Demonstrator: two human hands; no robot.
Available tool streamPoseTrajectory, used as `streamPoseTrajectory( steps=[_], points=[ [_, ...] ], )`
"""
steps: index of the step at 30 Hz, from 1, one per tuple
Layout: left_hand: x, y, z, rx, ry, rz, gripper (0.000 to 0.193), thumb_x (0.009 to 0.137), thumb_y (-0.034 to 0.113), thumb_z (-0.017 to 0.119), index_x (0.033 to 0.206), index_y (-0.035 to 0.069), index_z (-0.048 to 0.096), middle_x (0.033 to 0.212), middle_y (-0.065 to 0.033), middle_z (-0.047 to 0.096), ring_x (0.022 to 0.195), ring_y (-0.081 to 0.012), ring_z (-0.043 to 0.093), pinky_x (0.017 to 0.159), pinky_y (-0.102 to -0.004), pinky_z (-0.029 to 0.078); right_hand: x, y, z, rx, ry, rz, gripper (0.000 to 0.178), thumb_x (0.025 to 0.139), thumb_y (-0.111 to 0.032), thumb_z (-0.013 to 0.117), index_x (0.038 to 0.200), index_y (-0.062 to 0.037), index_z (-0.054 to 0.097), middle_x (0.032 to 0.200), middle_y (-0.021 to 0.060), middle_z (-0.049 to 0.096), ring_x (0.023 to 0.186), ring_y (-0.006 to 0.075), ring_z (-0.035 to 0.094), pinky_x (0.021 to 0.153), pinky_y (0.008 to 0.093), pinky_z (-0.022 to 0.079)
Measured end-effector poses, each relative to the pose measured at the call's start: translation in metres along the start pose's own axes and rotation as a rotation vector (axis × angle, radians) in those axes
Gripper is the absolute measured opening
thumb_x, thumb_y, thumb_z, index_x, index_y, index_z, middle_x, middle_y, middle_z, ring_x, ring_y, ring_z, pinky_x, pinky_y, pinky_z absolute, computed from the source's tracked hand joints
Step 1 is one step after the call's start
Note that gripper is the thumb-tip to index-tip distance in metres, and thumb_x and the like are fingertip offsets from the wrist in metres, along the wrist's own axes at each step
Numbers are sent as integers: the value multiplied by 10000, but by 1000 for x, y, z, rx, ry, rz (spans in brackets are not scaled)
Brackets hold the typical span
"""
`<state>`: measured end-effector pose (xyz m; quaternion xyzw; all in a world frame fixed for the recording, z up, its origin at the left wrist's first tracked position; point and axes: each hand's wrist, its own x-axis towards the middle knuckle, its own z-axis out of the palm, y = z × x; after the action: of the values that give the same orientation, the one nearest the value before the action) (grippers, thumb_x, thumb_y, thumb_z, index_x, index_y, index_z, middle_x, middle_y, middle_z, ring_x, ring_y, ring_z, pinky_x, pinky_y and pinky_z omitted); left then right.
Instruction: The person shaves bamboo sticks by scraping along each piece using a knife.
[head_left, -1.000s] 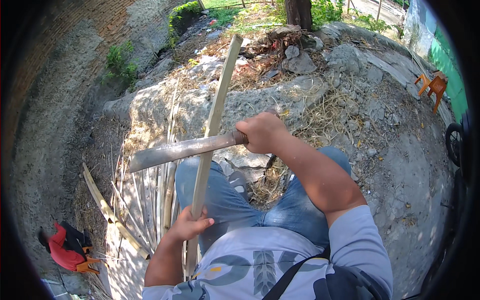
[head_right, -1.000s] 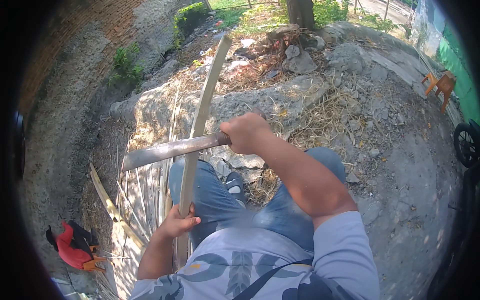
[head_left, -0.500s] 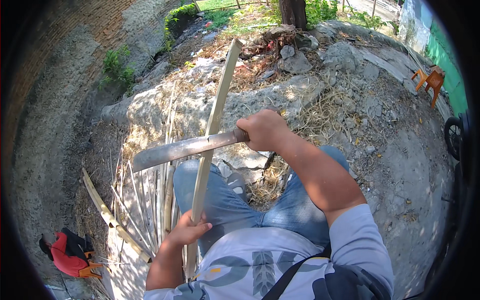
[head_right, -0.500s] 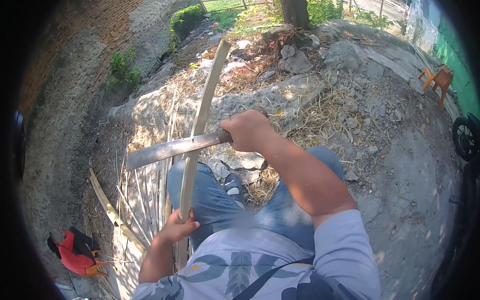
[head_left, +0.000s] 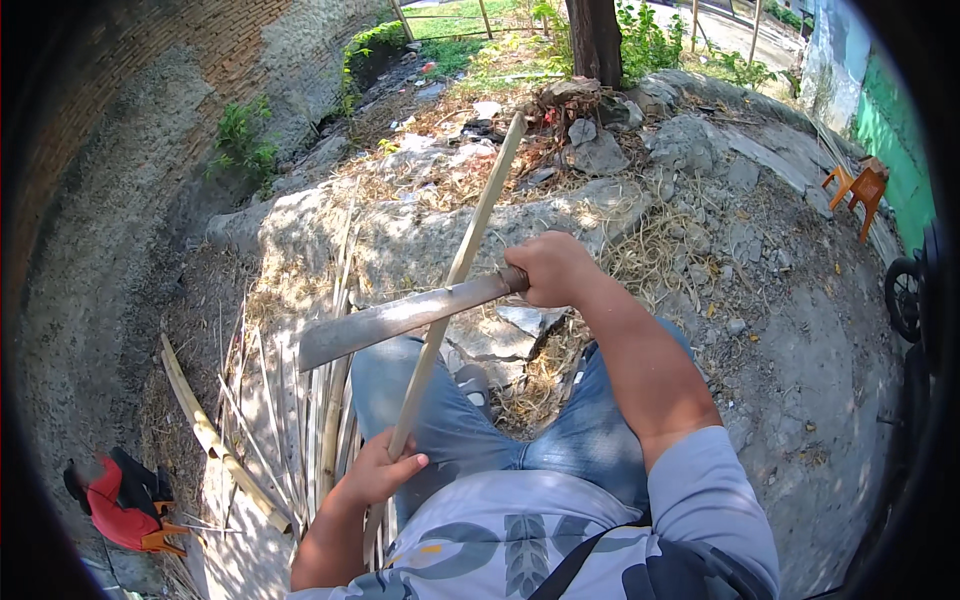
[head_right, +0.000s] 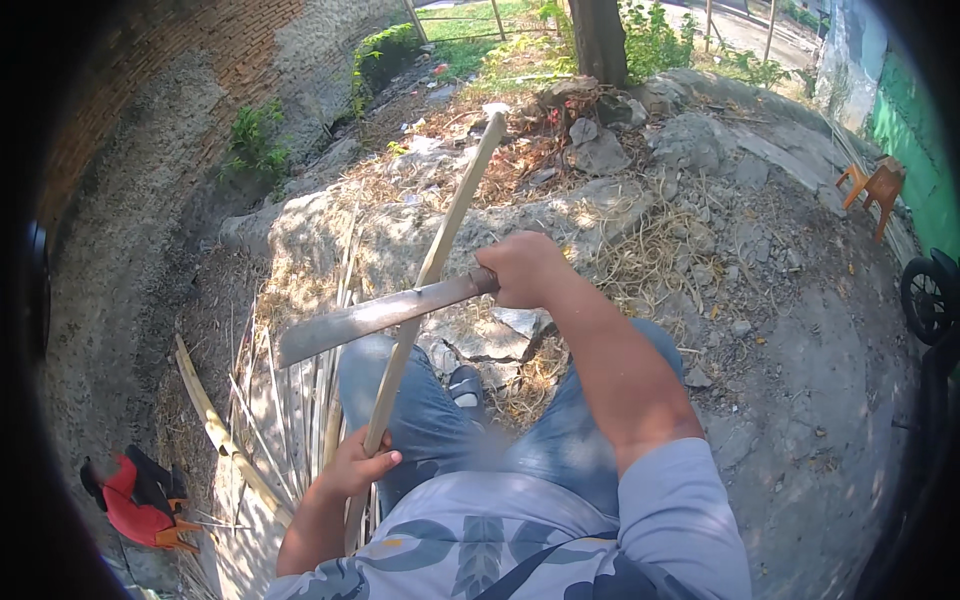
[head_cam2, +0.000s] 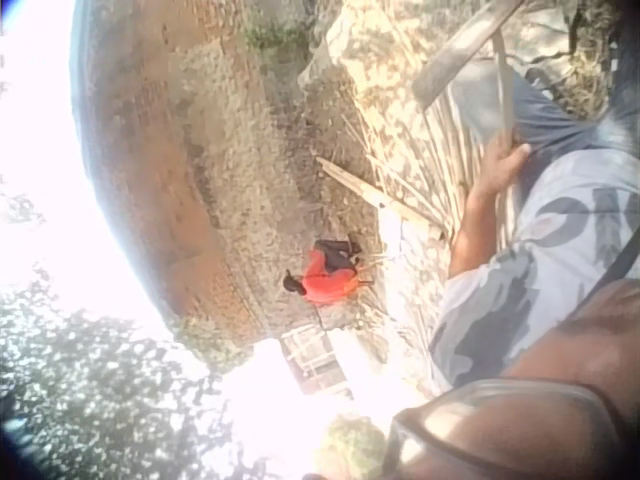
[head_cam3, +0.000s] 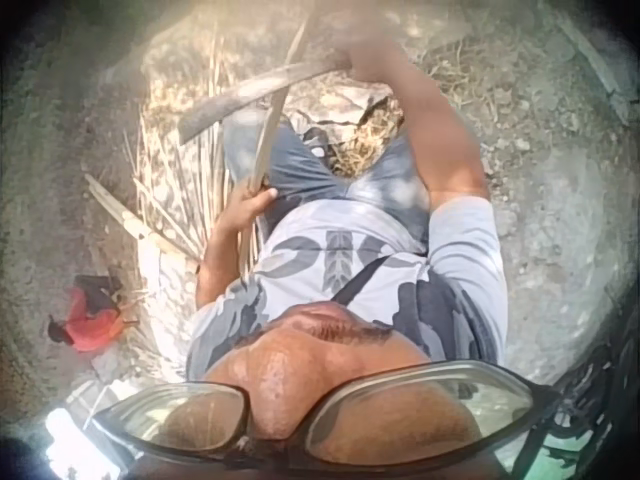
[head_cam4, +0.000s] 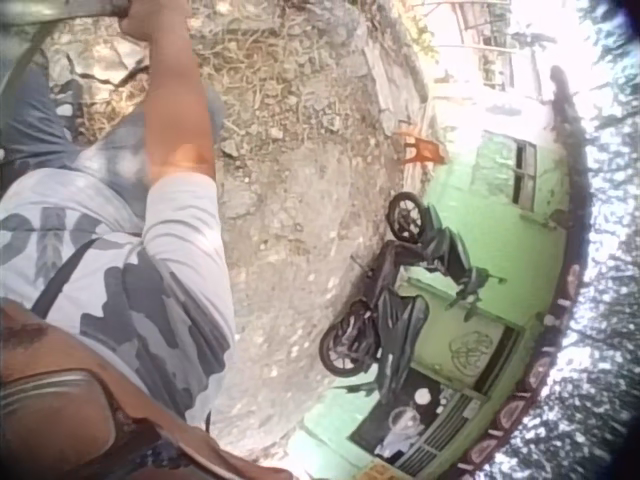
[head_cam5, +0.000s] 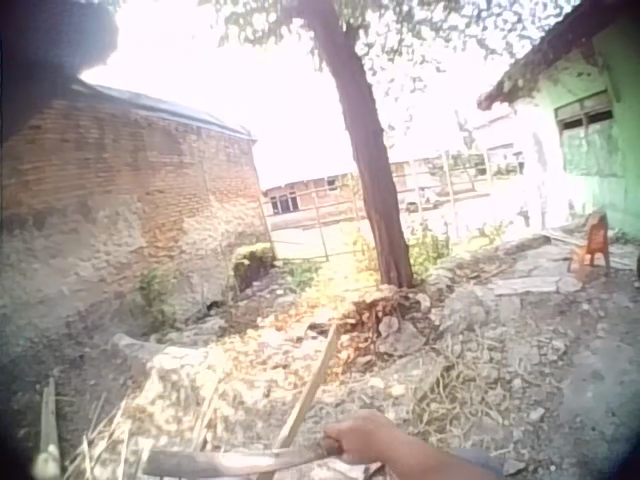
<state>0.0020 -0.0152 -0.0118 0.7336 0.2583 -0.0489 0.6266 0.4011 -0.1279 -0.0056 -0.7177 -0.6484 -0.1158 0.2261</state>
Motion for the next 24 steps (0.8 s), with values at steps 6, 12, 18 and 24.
streamPoseTrajectory(
  steps=[6, 12, 18, 24],
  points=[
    [1, -11, 7, -2, 110, -40, 256, 914, 149, 770, 986, 56, 542, 738, 44, 521, 632, -53, 479, 537, -258, 393, 2, -24, -1, 63, -170, 142, 238, 707, -194, 728, 931, -152, 660, 814, 89, 709, 838, 335, 710, 745, 473, 553],
    [5, -13, 15, 58, 254, -87, 266, 899, 150, 789, 985, 58, 555, 736, 41, 515, 655, -53, 467, 556, -261, 397, 9, -51, -1, 38, -270, 44, 215, 727, -229, 734, 912, -144, 664, 789, 69, 708, 824, 314, 721, 759, 470, 551],
    [0, -8, 9, 231, 154, 48, 292, 893, 135, 798, 995, 73, 532, 726, 64, 473, 621, -38, 428, 524, -242, 367, 5, -18, 1, 0, 6, -168, 162, 720, -228, 736, 818, -135, 646, 700, 74, 670, 718, 323, 691, 658, 481, 527],
    [1, -2, -4, 36, 180, -66, 324, 866, 184, 834, 981, 49, 562, 741, 53, 476, 668, -57, 438, 577, -268, 395, 0, -12, 0, 66, 59, 117, 180, 711, -245, 743, 848, -162, 662, 757, 91, 694, 749, 344, 702, 686, 482, 554]
  ],
)
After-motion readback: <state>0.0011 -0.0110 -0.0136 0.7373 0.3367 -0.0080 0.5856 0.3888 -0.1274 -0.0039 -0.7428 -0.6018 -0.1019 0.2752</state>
